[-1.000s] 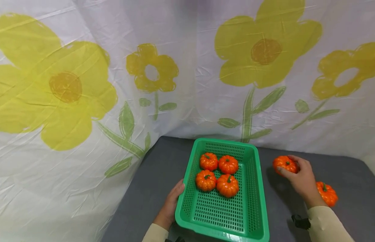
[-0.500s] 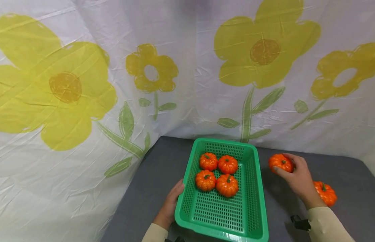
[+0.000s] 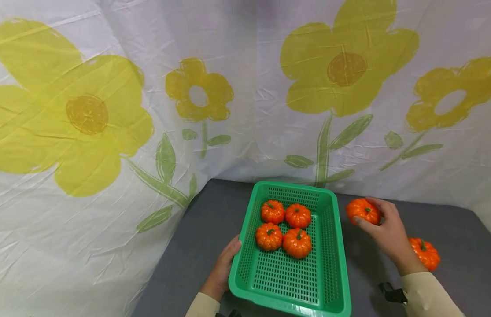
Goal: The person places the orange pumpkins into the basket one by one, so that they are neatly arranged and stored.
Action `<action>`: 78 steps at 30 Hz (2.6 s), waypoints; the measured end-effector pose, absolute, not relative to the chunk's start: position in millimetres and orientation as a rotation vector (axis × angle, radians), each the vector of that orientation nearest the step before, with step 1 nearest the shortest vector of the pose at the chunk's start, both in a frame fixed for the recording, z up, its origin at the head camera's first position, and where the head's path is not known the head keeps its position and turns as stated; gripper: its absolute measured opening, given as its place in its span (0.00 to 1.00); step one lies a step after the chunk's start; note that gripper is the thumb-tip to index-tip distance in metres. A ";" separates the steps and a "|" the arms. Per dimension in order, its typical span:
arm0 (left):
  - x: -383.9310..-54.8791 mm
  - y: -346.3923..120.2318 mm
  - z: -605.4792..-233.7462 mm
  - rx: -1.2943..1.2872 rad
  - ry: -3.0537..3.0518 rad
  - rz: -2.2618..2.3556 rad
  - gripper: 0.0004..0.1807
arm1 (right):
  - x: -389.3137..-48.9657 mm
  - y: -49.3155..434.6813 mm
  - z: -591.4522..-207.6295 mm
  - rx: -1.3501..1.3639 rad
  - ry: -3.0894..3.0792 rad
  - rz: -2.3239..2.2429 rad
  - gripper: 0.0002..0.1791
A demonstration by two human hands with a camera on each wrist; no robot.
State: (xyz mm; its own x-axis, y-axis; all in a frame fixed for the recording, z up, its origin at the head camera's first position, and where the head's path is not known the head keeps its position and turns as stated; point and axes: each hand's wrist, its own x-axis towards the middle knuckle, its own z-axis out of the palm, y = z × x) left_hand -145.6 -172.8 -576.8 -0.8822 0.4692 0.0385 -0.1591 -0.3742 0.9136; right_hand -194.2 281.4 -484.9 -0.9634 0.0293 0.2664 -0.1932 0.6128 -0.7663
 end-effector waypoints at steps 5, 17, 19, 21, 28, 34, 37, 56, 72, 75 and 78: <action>-146.0 -172.4 -577.5 0.408 1.474 2.289 0.37 | -192.3 273.1 -477.1 0.152 -2.564 1.295 0.38; -145.7 -171.7 -576.8 0.426 1.487 2.292 0.37 | -190.0 245.7 -458.6 0.256 -2.533 1.384 0.37; -145.4 -171.5 -576.9 0.413 1.496 2.293 0.37 | -188.8 240.4 -454.1 0.278 -2.519 1.415 0.37; -145.5 -171.5 -576.5 0.411 1.493 2.289 0.37 | -187.6 234.8 -450.0 0.304 -2.502 1.455 0.36; -145.0 -172.4 -574.6 0.421 1.469 2.285 0.37 | -185.4 215.3 -439.9 0.412 -2.444 1.557 0.36; -144.7 -171.9 -574.9 0.399 1.476 2.286 0.38 | -185.0 199.8 -438.4 0.495 -2.399 1.592 0.34; -144.7 -171.4 -575.2 0.389 1.478 2.287 0.38 | -184.3 193.5 -439.1 0.505 -2.395 1.610 0.33; -142.7 -171.6 -573.3 0.352 1.520 2.291 0.37 | -179.8 168.0 -425.4 0.641 -2.456 1.620 0.32; -143.5 -172.6 -574.5 0.369 1.520 2.279 0.38 | -179.7 128.9 -440.4 0.780 -2.446 1.754 0.32; -143.3 -172.4 -573.7 0.366 1.528 2.276 0.38 | -178.2 121.8 -445.4 0.790 -2.447 1.793 0.32; -143.4 -171.9 -572.7 0.357 1.529 2.274 0.39 | -176.8 115.1 -449.7 0.807 -2.446 1.847 0.32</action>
